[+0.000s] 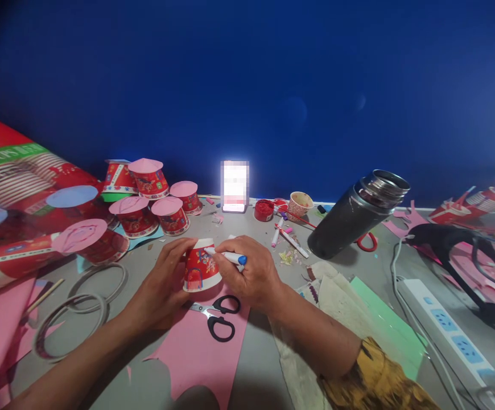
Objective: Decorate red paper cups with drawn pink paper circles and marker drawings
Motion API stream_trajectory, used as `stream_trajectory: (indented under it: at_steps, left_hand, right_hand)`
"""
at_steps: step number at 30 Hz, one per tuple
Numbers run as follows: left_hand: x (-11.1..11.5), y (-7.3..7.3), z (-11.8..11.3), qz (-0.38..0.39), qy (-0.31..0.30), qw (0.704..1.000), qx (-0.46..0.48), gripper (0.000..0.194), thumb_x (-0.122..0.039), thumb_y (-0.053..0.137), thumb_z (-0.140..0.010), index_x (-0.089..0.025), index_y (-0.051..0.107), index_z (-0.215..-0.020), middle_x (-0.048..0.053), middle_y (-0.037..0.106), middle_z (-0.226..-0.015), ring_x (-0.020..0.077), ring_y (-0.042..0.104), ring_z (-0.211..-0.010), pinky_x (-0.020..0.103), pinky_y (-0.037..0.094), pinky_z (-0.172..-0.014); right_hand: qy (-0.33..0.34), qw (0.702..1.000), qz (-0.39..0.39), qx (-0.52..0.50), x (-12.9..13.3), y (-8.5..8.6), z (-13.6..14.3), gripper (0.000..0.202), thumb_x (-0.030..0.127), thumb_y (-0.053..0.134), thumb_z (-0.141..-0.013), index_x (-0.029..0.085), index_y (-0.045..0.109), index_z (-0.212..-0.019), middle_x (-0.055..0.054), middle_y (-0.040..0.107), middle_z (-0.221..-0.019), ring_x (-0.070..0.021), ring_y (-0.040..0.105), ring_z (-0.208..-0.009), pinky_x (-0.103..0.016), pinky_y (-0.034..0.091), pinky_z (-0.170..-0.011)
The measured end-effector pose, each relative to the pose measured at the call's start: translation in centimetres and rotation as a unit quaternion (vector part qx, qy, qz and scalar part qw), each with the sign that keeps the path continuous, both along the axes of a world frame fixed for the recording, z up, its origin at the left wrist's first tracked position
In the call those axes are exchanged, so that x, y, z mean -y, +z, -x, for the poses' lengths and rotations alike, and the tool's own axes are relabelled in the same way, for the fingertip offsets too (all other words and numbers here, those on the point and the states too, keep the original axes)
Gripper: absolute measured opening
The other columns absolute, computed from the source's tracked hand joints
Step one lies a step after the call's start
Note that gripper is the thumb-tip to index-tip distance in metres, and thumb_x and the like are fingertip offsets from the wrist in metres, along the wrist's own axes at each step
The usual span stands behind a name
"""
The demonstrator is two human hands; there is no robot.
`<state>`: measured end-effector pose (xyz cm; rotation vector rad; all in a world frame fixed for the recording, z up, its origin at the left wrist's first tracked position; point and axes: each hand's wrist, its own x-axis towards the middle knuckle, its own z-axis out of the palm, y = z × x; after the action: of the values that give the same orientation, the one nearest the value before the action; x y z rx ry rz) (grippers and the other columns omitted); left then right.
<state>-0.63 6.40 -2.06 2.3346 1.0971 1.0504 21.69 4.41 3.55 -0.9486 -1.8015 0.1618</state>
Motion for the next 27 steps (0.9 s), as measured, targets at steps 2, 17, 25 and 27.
stream_trajectory:
  at_steps: [2,17,25,27]
  left_hand:
    - [0.01,0.03,-0.01,0.003,0.002,1.0,-0.003,0.073,-0.018,0.069,-0.088,-0.028,0.036,-0.151,0.012,0.046,-0.148,0.0283,0.05,-0.141,0.046,0.047,-0.118]
    - [0.04,0.39,-0.19,0.032,0.014,0.999,0.006,0.074,-0.02,0.073,-0.084,-0.028,0.038,-0.149,0.013,0.047,-0.148,0.0316,0.051,-0.14,0.052,0.048,-0.117]
    - [-0.07,0.03,0.01,0.051,0.015,0.998,0.02,0.077,-0.027,0.076,-0.084,-0.029,0.037,-0.15,0.012,0.045,-0.149,0.0315,0.05,-0.141,0.052,0.05,-0.116]
    - [-0.08,-0.06,-0.01,0.06,0.015,0.998,0.029,0.078,-0.027,0.077,-0.083,-0.03,0.037,-0.15,0.012,0.045,-0.149,0.0313,0.05,-0.141,0.051,0.051,-0.115]
  right_hand:
    - [-0.003,1.0,-0.003,-0.004,-0.05,-0.03,-0.06,0.014,0.024,0.06,-0.1,0.022,0.071,-0.092,-0.003,0.076,-0.079,-0.0162,0.07,-0.069,-0.028,0.055,-0.066]
    - [0.001,1.0,0.009,-0.003,-0.26,-0.03,-0.23,0.014,0.022,0.061,-0.098,0.023,0.072,-0.091,-0.004,0.077,-0.08,-0.0174,0.071,-0.071,-0.029,0.056,-0.068]
    - [0.0,1.0,0.013,-0.005,-0.49,-0.15,-0.43,0.014,0.025,0.061,-0.099,0.022,0.072,-0.092,-0.004,0.077,-0.081,-0.0169,0.071,-0.072,-0.028,0.056,-0.068]
    - [0.001,1.0,0.02,-0.006,-0.58,-0.23,-0.54,0.014,0.026,0.061,-0.099,0.021,0.073,-0.093,-0.004,0.078,-0.082,-0.0169,0.072,-0.073,-0.028,0.056,-0.069]
